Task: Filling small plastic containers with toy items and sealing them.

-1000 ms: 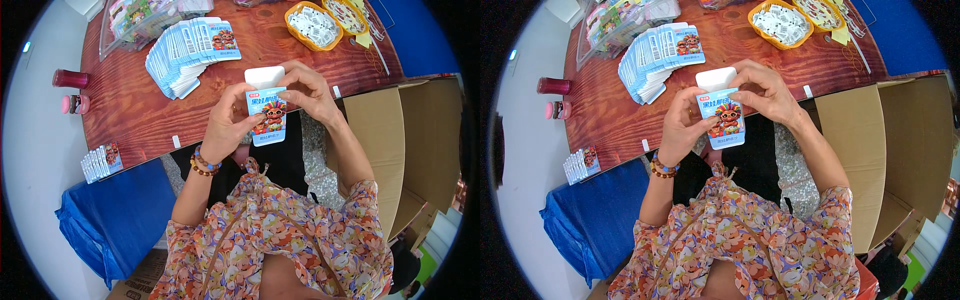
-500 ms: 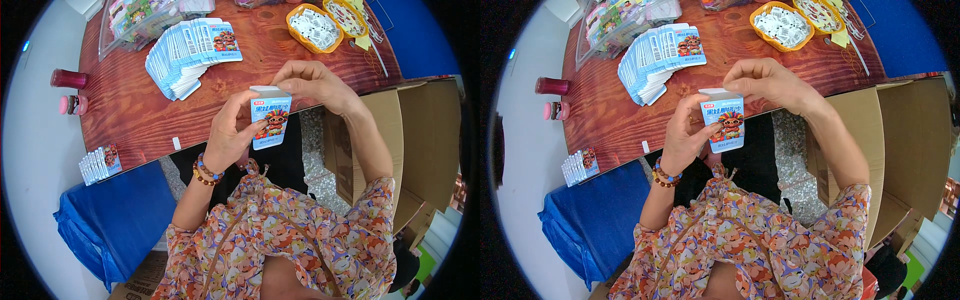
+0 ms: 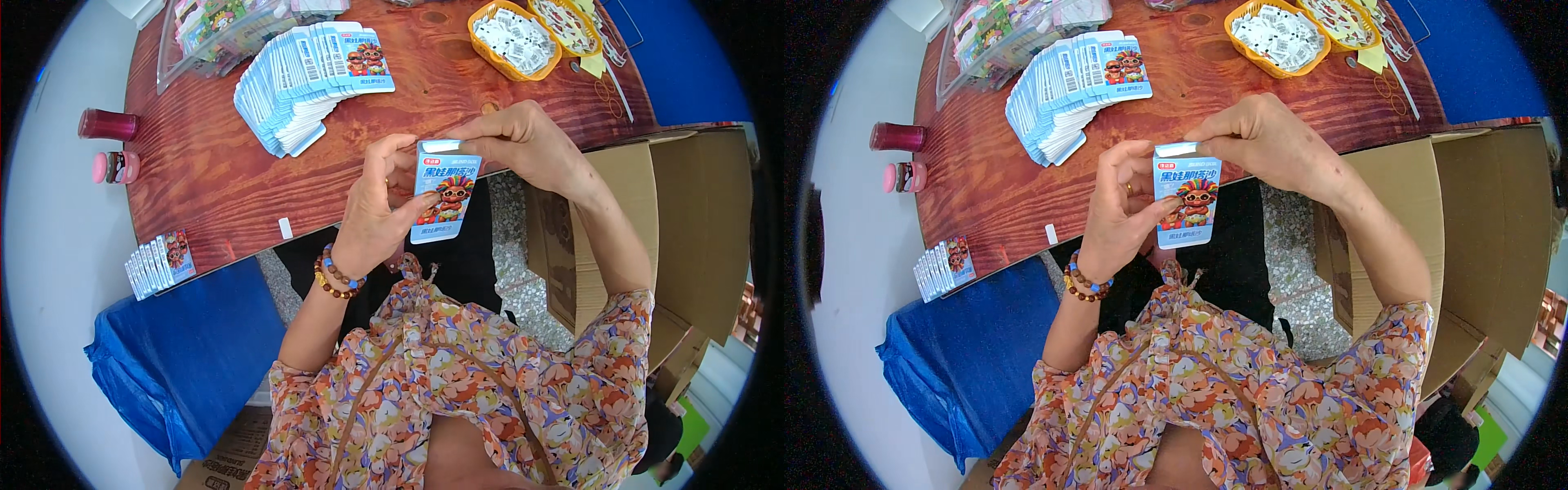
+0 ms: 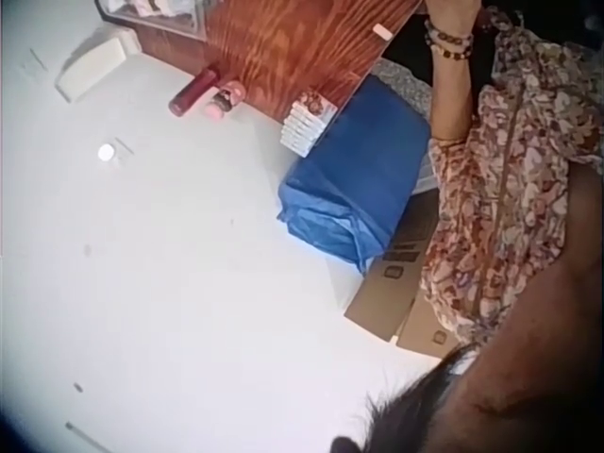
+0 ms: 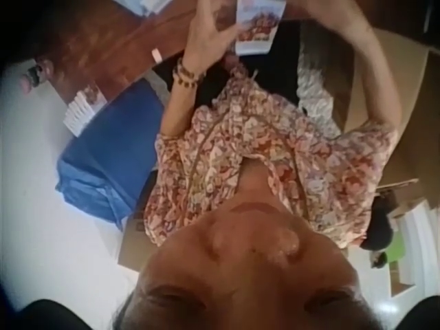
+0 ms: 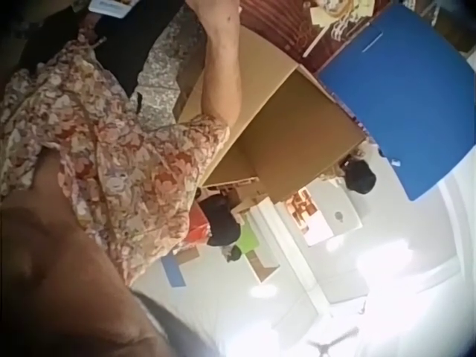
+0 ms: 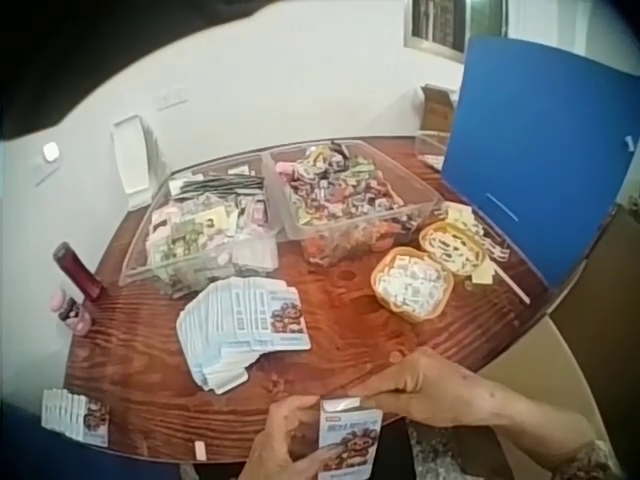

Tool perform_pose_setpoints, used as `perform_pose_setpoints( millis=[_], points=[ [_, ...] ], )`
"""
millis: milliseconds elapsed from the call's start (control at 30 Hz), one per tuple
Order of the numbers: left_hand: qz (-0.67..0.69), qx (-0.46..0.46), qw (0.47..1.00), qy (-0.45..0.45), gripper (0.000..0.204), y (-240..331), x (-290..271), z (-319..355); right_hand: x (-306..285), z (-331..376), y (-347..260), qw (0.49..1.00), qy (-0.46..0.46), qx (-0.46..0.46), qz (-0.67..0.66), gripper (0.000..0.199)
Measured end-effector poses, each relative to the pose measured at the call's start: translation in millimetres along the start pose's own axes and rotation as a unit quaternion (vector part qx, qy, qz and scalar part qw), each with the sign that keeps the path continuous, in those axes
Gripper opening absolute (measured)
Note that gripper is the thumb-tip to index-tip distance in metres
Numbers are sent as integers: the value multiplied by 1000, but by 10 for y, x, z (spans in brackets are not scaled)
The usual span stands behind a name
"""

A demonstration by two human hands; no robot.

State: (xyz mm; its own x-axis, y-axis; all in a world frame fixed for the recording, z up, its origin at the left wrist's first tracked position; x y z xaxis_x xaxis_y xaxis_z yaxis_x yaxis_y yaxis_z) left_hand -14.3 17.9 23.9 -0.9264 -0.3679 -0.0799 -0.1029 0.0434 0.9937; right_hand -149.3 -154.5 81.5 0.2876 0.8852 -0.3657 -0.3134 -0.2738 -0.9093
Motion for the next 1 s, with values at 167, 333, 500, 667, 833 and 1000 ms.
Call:
perform_pose_setpoints(
  millis=[167, 333, 500, 667, 833, 1000],
  points=[
    [-20, -9, 1000, -5, 67, 15, 6, -12, -1, 27, -49, 994, 8, -45, 103, 24],
    [-1, -33, 999, 7, 71, 47, 59, -19, 19, 112, -85, 936, 21, -186, 299, 34],
    [30, -10, 999, 10, 63, -52, 54, -10, 90, 131, 67, 979, 55, -140, 139, 38],
    [111, -54, 992, -11, 58, -54, 56, -13, 116, 144, 207, 992, 81, -95, 4, 36],
    [155, -63, 985, -32, 56, -33, 84, -23, 41, 143, 244, 985, 50, -167, -3, 32],
    [89, -24, 995, -29, 55, -32, 93, -29, 103, 176, 255, 987, 72, -26, -142, 26]
  ],
)
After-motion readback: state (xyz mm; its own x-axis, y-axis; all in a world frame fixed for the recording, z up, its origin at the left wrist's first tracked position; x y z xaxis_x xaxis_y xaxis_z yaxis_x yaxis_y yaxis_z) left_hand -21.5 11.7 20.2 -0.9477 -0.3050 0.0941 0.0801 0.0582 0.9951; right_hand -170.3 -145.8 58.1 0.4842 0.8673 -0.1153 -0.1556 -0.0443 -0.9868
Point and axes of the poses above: each hand's wrist, its own z-axis away from the middle knuckle, its own x-axis out of the palm, y = z × x, the point moved 2 cm from there along -z, towards the middle knuckle, and after that the axes turned 2 degrees about y, right-handed, at the moved point
